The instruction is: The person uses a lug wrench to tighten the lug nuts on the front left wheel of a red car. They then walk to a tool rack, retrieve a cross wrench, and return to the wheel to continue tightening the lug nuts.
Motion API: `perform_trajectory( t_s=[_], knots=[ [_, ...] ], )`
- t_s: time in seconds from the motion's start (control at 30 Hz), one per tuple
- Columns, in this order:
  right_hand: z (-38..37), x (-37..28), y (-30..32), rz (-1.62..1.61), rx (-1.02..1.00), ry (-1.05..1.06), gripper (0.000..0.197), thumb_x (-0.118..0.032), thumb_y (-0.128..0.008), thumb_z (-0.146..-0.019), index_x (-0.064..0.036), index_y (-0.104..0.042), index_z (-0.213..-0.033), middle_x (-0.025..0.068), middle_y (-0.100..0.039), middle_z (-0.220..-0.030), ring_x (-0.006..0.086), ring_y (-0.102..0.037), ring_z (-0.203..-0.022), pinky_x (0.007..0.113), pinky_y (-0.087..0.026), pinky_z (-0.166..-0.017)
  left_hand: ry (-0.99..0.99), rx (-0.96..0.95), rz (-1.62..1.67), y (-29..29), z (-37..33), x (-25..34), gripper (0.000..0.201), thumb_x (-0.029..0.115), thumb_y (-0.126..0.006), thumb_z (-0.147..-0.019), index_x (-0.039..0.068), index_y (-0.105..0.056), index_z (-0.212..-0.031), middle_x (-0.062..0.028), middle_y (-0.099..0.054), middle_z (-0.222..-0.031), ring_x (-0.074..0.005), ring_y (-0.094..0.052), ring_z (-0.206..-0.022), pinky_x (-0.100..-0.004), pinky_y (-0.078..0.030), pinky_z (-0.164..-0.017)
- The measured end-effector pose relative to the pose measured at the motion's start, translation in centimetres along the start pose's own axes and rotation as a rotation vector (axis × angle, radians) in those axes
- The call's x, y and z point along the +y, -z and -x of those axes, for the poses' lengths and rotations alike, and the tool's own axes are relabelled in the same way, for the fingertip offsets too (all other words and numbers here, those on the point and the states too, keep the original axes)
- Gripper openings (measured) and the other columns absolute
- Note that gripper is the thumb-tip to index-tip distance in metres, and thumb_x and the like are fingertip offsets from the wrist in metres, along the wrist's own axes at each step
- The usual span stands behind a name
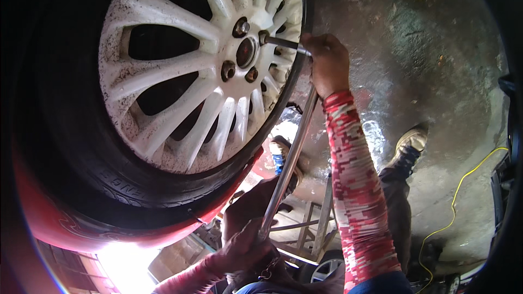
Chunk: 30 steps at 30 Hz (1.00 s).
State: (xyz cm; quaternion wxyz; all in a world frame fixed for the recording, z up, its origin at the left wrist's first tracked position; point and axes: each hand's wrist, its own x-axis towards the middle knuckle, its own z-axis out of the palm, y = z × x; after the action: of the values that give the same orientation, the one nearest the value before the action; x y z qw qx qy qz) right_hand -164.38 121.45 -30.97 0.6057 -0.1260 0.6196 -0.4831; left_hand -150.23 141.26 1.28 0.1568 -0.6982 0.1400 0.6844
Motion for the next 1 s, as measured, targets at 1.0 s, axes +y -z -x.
perform_trajectory(
  t_s=[1.0],
  knots=[
    [-0.1, 0.0, 0.1, 0.010, 0.010, -0.064, 0.028, -0.020, -0.077, -0.081, 0.0025, -0.064, -0.072, 0.0114, -0.062, -0.063, 0.0153, -0.054, -0.058, 0.033, -0.046, -0.060, 0.003, 0.271, 0.084, -2.4, -1.1, -0.6, 0.033, 0.017, -0.067, -0.090, 0.001, -0.058, -0.118, -0.0094, -0.061, -0.087, -0.0171, -0.058, -0.076, -0.0324, -0.048, -0.069]
  ],
)
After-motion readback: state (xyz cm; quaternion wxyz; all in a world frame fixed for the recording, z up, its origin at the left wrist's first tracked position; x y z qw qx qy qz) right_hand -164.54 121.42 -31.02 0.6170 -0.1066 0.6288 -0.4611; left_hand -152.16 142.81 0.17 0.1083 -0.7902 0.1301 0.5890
